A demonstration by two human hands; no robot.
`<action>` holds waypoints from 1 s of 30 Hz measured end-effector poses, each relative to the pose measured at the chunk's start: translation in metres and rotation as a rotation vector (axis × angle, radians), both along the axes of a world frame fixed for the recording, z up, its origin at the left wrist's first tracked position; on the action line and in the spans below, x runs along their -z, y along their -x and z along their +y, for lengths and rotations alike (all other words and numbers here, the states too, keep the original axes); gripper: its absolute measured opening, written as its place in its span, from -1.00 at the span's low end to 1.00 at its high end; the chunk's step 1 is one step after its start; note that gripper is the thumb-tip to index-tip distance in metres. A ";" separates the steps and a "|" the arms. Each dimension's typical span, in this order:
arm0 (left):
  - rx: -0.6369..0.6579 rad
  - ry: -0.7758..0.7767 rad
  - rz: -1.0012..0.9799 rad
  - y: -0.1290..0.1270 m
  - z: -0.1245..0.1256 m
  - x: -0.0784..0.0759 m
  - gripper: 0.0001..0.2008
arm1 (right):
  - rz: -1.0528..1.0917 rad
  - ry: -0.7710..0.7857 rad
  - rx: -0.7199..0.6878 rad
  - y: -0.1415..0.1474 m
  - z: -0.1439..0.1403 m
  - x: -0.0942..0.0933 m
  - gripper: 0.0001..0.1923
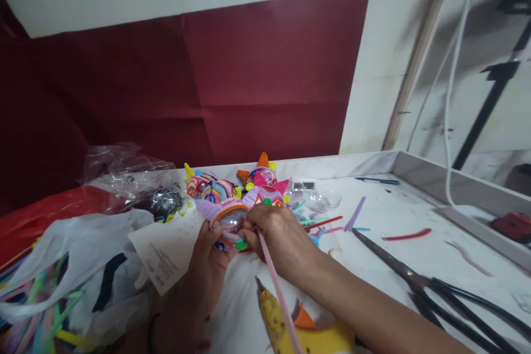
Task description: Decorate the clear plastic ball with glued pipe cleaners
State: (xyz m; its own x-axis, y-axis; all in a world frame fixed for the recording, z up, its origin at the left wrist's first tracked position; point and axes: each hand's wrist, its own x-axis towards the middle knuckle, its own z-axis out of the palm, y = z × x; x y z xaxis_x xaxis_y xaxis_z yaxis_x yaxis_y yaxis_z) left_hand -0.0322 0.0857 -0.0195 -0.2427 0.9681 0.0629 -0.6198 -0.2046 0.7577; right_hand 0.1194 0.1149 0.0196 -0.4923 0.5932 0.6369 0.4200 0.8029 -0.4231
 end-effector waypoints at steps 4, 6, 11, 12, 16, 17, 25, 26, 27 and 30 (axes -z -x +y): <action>0.012 0.011 0.033 0.000 -0.001 0.000 -0.57 | 0.004 0.011 0.015 0.001 -0.001 0.000 -0.83; 0.009 0.022 0.032 0.000 0.001 0.001 -0.54 | -0.001 -0.005 0.025 0.001 -0.001 -0.001 -0.82; 0.029 0.012 0.039 0.000 0.001 0.002 -0.53 | -0.032 0.004 0.034 0.001 -0.003 -0.004 -0.81; 0.030 0.012 0.039 0.000 0.001 0.002 -0.53 | -0.031 0.016 0.040 0.001 -0.003 -0.004 -0.82; 0.033 0.035 0.042 0.001 0.003 0.004 -0.46 | -0.035 0.063 0.072 0.000 -0.004 -0.003 -0.88; 0.040 0.039 0.040 0.001 0.004 0.005 -0.45 | -0.039 0.066 0.078 0.000 -0.004 -0.003 -0.89; 0.049 0.111 0.019 0.006 0.011 0.013 -0.42 | -0.034 0.067 0.090 0.001 -0.004 -0.004 -0.90; 0.051 0.109 0.018 0.007 0.011 0.014 -0.42 | -0.031 0.071 0.085 0.001 -0.004 -0.003 -0.91; 0.053 0.105 0.015 0.007 0.012 0.014 -0.43 | -0.027 0.076 0.080 0.001 -0.003 -0.003 -0.91; 0.062 0.087 0.002 0.006 0.011 0.013 -0.45 | -0.014 0.096 0.074 0.001 0.000 0.001 -0.91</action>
